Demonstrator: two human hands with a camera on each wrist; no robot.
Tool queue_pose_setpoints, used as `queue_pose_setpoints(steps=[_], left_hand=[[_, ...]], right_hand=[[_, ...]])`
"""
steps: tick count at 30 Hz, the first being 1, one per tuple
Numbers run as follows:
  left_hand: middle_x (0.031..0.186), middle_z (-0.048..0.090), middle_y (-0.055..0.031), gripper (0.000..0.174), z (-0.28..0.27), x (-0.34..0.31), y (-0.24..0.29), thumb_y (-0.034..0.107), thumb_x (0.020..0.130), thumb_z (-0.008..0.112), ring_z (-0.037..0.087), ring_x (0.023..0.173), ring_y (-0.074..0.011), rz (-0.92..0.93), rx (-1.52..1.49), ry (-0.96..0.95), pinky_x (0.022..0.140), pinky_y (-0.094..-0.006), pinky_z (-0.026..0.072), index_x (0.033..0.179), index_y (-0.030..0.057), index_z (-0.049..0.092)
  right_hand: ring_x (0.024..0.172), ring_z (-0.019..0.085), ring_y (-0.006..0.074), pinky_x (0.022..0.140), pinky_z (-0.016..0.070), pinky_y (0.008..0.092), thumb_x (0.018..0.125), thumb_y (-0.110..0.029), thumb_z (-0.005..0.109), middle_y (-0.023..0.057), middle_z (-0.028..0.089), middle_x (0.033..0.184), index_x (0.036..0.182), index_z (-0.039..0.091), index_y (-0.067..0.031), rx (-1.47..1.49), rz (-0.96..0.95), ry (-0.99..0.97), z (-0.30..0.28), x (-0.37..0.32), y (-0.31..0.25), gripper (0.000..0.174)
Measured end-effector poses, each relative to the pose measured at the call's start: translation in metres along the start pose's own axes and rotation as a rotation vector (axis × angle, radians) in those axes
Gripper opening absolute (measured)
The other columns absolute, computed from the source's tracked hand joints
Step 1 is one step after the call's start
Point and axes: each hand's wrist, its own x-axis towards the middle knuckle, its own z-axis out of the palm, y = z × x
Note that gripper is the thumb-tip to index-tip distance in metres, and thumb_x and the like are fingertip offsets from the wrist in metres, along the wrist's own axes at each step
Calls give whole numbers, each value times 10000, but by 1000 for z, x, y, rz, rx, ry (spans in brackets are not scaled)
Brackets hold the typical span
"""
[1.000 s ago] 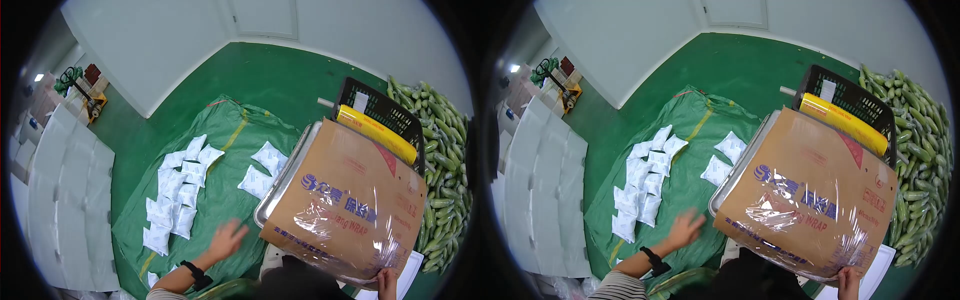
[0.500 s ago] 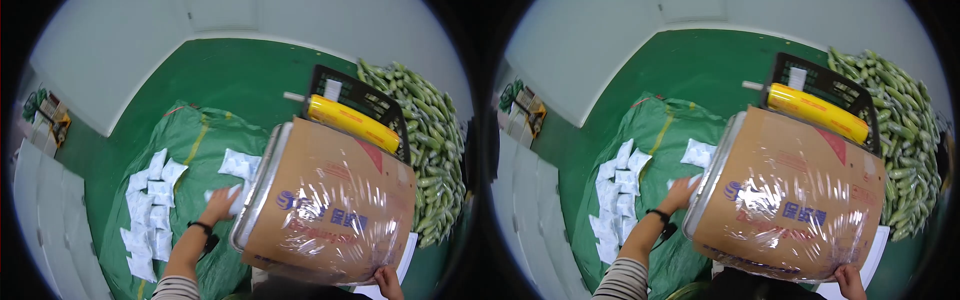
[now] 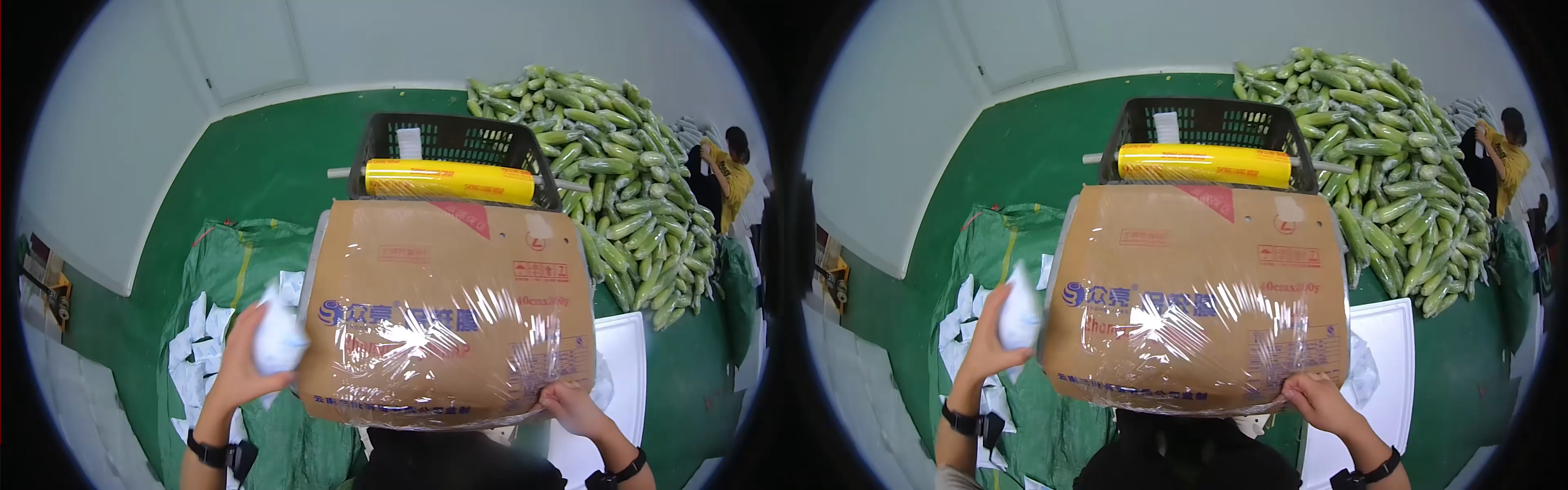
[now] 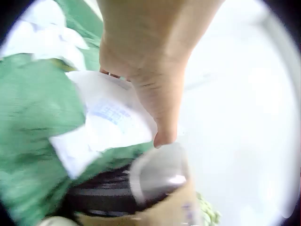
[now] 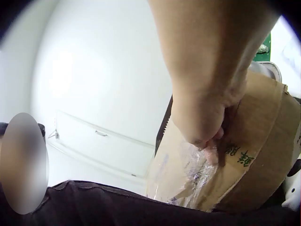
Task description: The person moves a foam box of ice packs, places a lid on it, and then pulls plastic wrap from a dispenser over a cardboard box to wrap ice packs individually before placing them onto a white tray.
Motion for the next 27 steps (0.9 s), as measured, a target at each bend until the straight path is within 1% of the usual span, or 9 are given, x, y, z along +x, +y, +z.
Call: queue_pose_setpoints(steps=[2,5,12,16,18,20,23,24,27], left_hand=[[1320,412,-264,934,12,72,77,352,536,764,454,1164,-428,384,159,-119,1001,-457,346,1321,3,400],[1302,432,-223,843,81,147,135,387,598,715,444,1155,-387,664,348,-239,971,-467,345,1346,128,426],[1430,265,-245,942,162,188,136,350,566,739,287,1297,-419,752,307,-277,1073,-536,216,1393,125,348],[1451,149,-312,1135,119,81,127,642,603,698,127,1349,-487,501,62,-483,1061,-615,110,1433,38,215],[1427,259,-267,961,116,14,110,603,665,672,235,1336,-419,472,337,-593,1062,-603,140,1371,34,352],[1276,496,-205,700,117,-18,75,456,730,683,475,1193,-327,620,585,-387,1008,-518,336,1262,44,490],[986,649,-120,438,98,-23,60,335,737,702,637,914,-269,632,132,-103,810,-376,509,1047,45,598],[912,648,-104,348,93,-27,64,310,755,691,644,843,-271,644,94,-100,745,-355,516,965,53,587],[746,633,-71,202,63,-22,95,228,790,671,654,682,-267,673,-33,-126,587,-316,519,774,71,545]], right_hand=[[827,551,303,772,391,382,885,-177,548,95,600,842,908,587,-82,-66,-47,36,1,-2,-2,105],[818,548,290,772,386,376,879,-171,554,85,594,833,900,594,-90,-96,-101,91,4,-5,-5,92],[801,539,282,761,400,371,851,-140,591,75,595,823,892,594,-89,-150,-148,51,2,-5,2,65],[894,560,268,834,419,389,825,-101,621,67,614,827,875,587,-83,253,-166,170,-1,-21,13,63],[959,565,264,864,423,384,828,-91,616,63,625,848,869,585,-81,87,-257,287,-13,-23,0,53],[997,572,271,879,434,377,830,-91,604,71,632,850,860,583,-79,-36,-300,306,-16,-23,-3,39],[935,591,296,833,457,377,828,-93,589,90,624,805,838,581,-75,24,-238,146,-15,-23,-17,22],[792,577,320,720,464,385,815,-98,605,109,597,769,797,586,-75,13,-71,-36,-28,-29,-33,34],[702,545,313,630,444,381,803,-122,631,111,581,775,755,589,-77,137,-356,-26,-49,-53,-52,78]])
